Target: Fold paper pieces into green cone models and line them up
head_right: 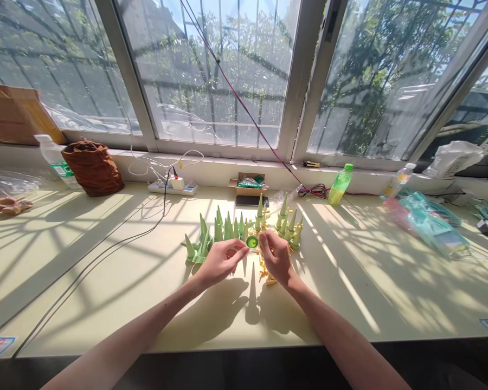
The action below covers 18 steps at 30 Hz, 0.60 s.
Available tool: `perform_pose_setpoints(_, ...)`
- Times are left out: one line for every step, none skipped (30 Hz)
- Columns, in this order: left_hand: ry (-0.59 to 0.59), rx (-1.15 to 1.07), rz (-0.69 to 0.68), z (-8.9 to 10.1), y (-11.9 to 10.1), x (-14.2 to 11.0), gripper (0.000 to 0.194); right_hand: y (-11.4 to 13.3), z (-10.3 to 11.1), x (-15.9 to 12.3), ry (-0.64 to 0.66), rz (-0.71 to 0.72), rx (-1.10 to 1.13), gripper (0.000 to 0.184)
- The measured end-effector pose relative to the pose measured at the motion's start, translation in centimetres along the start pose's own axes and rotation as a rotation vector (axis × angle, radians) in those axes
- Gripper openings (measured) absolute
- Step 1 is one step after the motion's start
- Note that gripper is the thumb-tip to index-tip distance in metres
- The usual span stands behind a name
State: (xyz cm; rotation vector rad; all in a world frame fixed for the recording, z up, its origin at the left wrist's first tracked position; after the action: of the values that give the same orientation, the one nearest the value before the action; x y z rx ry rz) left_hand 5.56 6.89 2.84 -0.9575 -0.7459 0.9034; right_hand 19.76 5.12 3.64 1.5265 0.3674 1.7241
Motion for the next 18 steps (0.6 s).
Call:
perform_pose_setpoints(0.073,-0.100,0.089,-0.6,0.7,0.1,0.048,0.2,0.0,0.0,0.003,0.020,-0.010,0.033)
perform_pose_setpoints(0.141,-0.198,0.171,-1.2,1.3,0.2,0.056,0.5,0.0,0.0,0.014,0.044,-0.021,0.032)
perform_pose_setpoints(0.197,-0.287,0.237,-1.7,1.7,0.1,0.062,0.7,-0.1,0.1,0.032,0.069,-0.034,0.031)
perform_pose_setpoints(0.231,-0.348,0.279,-2.0,2.0,0.1,0.065,0.9,-0.2,0.0,0.052,0.092,-0.047,0.031)
perform_pose_setpoints(0.261,-0.387,0.311,-2.3,2.1,0.0,0.067,1.1,-0.4,0.0,0.072,0.110,-0.057,0.031)
perform_pose_setpoints(0.282,-0.413,0.329,-2.5,2.2,0.0,0.068,1.2,-0.5,0.0,0.091,0.120,-0.065,0.030)
perform_pose_setpoints(0.297,-0.431,0.338,-2.6,2.3,-0.1,0.067,1.2,-0.7,0.0,0.107,0.124,-0.070,0.030)
perform_pose_setpoints(0.304,-0.442,0.339,-2.6,2.4,-0.1,0.066,1.2,-0.8,-0.1,0.119,0.125,-0.072,0.030)
perform_pose_setpoints(0.327,-0.444,0.336,-2.7,2.4,-0.1,0.065,1.2,-0.8,-0.1,0.127,0.125,-0.073,0.029)
perform_pose_setpoints(0.339,-0.443,0.326,-2.7,2.4,-0.2,0.063,1.2,-0.9,-0.1,0.135,0.125,-0.074,0.029)
perform_pose_setpoints(0.348,-0.436,0.312,-2.7,2.4,-0.2,0.061,1.2,-0.9,-0.1,0.140,0.126,-0.077,0.029)
perform_pose_setpoints(0.352,-0.424,0.297,-2.7,2.4,-0.2,0.058,1.3,-0.9,-0.1,0.142,0.130,-0.082,0.029)
perform_pose_setpoints(0.345,-0.402,0.280,-2.6,2.3,-0.2,0.055,1.3,-0.8,-0.1,0.138,0.136,-0.089,0.030)
perform_pose_setpoints(0.330,-0.366,0.256,-2.4,2.2,-0.2,0.052,1.4,-0.7,-0.1,0.134,0.142,-0.099,0.031)
perform_pose_setpoints(0.303,-0.315,0.219,-2.2,2.0,-0.2,0.048,1.5,-0.7,-0.1,0.133,0.148,-0.109,0.031)
perform_pose_setpoints(0.265,-0.247,0.167,-1.9,1.7,-0.2,0.045,1.5,-0.6,-0.1,0.134,0.152,-0.119,0.032)
perform_pose_setpoints(0.217,-0.163,0.098,-1.5,1.3,-0.1,0.042,1.5,-0.6,-0.1,0.138,0.151,-0.127,0.032)
perform_pose_setpoints(0.158,-0.071,0.011,-1.1,0.7,-0.1,0.039,1.5,-0.7,0.0,0.146,0.148,-0.131,0.031)
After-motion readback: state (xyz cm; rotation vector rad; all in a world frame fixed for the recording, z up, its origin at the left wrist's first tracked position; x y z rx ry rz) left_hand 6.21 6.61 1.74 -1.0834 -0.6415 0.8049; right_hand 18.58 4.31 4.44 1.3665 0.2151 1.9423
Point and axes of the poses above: each hand's wrist, its own x-axis towards the middle knuckle, its own z-axis out of the back of the hand, y = z × x, the point moved 9 cm from there along x, towards the middle knuckle, and after that the axes turned 8 degrees about z, right-handed, at the moved point
